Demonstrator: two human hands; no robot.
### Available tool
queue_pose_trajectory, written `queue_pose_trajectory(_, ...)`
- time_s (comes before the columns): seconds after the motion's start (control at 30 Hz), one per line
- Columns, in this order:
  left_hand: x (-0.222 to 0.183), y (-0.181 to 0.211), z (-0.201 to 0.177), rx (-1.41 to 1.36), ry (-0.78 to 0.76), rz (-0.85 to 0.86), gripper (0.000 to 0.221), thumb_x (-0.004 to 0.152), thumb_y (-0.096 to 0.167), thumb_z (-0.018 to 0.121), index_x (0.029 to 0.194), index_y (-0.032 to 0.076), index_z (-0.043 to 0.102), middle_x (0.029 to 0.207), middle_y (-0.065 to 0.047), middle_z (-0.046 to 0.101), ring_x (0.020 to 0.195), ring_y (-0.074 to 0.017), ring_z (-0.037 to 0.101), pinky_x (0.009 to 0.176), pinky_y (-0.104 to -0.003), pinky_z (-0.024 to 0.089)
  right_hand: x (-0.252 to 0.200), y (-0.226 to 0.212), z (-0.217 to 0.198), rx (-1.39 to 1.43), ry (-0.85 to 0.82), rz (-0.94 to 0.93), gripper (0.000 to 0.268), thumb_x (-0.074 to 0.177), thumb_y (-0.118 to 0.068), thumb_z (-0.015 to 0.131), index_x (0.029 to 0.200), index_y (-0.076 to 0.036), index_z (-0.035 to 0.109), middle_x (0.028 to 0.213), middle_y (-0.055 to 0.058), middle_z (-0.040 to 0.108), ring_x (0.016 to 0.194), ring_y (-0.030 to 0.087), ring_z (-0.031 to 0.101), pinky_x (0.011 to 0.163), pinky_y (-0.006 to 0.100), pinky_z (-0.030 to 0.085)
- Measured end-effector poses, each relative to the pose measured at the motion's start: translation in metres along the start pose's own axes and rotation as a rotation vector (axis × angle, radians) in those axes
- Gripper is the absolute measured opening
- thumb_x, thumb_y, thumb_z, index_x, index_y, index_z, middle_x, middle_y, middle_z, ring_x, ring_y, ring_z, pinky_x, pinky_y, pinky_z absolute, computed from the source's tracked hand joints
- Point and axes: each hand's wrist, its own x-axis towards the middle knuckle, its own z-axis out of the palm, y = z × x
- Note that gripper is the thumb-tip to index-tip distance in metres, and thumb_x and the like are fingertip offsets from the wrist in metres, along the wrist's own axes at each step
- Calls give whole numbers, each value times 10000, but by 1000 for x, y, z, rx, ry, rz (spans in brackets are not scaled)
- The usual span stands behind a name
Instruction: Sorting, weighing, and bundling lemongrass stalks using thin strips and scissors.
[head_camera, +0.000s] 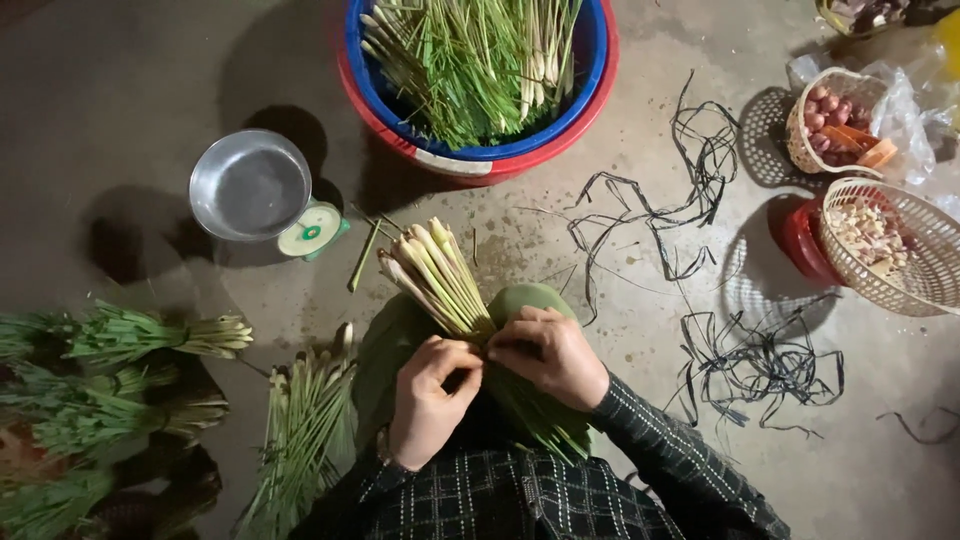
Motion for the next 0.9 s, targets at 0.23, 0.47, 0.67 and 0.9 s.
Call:
queue_pose_trajectory(0.23,-2,-25,-6,-344,-170,-372,186,739,-91,715,896,7,706,835,-17,772,707,-112,669,703,-247,557,-11,-16,-1,40,33,-24,192,738,-90,831,916,-133,774,917,-35,727,799,122,655,762,276,494)
queue_pose_trajectory(0.47,4,-19,-6,-536,-246,-579,446,816,-114,706,1222,69,691,909,-53,779,772,-102,666,734,-238,554,-14,-21,-1,12,-36,-137,144,781,-113,808,916,-125,758,927,-18,672,850,143,641,831,296,473)
queue_pose_trajectory(0.67,-15,-35,1,-734,-180,-617,289,850,-124,652,1111,-2,643,953,-77,694,810,-126,615,745,-246,523,-2,-7,11,-23,68,69,111,774,-171,823,856,-129,761,819,-14,602,719,144,548,690,281,457)
queue_pose_trajectory(0.9,-18,-25,-1,-584,-126,-614,191,863,-89,715,1001,25,649,839,-36,687,710,-92,599,674,-223,517,-2,-15,23,-100,180,62,173,717,-162,846,856,-126,750,837,-21,657,754,165,598,754,298,486)
